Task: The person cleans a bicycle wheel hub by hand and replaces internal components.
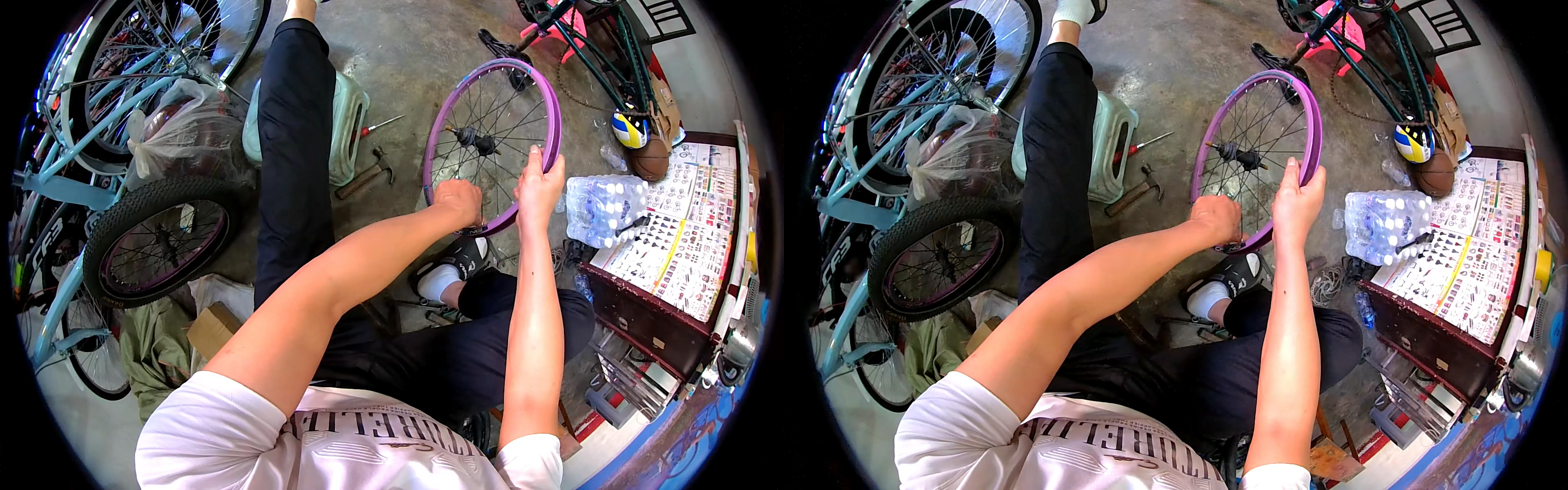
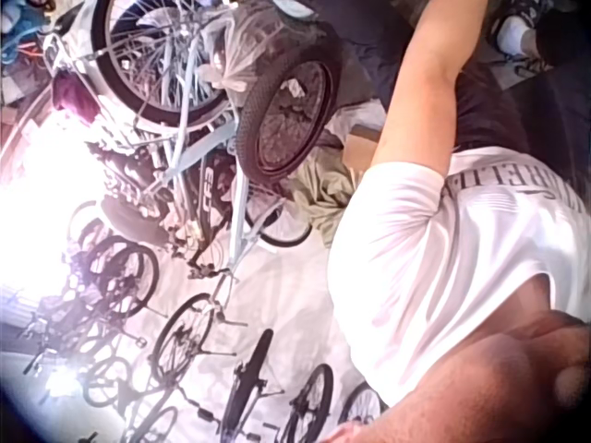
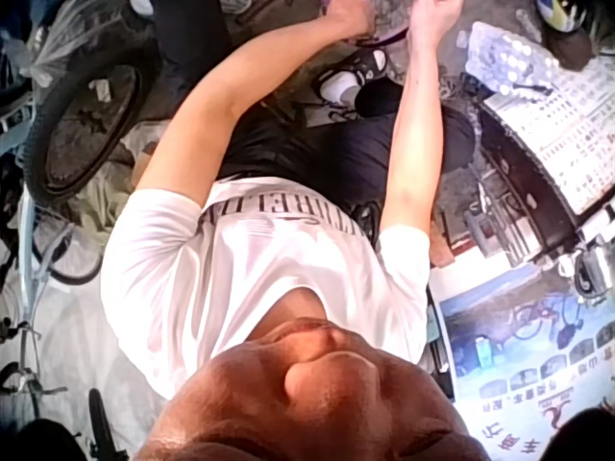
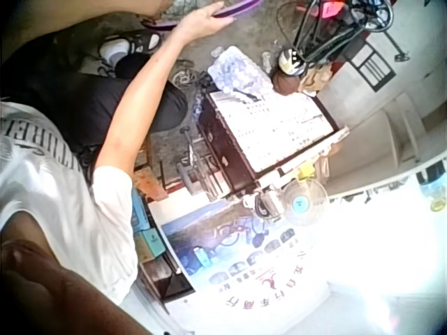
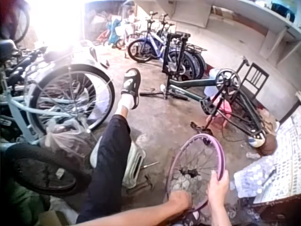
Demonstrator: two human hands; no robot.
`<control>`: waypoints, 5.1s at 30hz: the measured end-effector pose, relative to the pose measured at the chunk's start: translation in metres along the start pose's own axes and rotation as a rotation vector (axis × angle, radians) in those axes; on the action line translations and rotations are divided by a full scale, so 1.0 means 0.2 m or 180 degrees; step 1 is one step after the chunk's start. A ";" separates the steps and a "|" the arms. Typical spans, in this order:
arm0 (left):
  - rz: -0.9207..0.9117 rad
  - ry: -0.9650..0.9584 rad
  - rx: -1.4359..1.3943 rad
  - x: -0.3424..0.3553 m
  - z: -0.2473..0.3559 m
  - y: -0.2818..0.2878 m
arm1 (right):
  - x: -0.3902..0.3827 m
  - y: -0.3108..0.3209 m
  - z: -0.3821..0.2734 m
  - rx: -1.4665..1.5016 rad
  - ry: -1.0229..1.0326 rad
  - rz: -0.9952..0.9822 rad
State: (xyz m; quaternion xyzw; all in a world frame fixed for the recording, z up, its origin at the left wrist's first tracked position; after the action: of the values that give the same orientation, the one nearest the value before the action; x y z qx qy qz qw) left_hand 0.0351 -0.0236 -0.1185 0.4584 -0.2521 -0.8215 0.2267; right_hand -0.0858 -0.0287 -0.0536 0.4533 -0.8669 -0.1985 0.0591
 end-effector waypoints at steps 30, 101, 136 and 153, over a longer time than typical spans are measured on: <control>0.0006 0.0055 -0.0438 0.01 0.00 -0.05 | 0.02 -0.01 0.02 -0.0138 0.0209 0.0020; 0.0829 -0.0040 -0.1425 -0.06 -0.15 -0.14 | -0.01 -0.07 -0.13 0.0140 -0.0237 -0.0196; 0.0709 0.0696 -0.4520 -0.05 -0.21 -0.37 | -0.05 -0.12 -0.13 0.0053 -0.0055 -0.0154; 0.0503 0.1373 -0.4253 -0.09 -0.30 -0.33 | -0.03 -0.07 -0.09 -0.0055 -0.0103 -0.0126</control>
State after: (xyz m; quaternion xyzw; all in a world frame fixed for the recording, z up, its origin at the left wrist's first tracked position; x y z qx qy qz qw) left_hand 0.0875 0.0263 -0.1753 0.3541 0.3242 -0.6724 0.5634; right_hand -0.0658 -0.0359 -0.0421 0.4666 -0.8569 -0.2144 0.0450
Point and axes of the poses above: each hand's wrist, its own x-axis towards the middle knuckle, its own y-axis out of the back of the hand, z = x × y, the point moved 1 cm from there along x, towards the middle knuckle, and after that the axes turned 2 degrees about y, right-handed, at the moved point
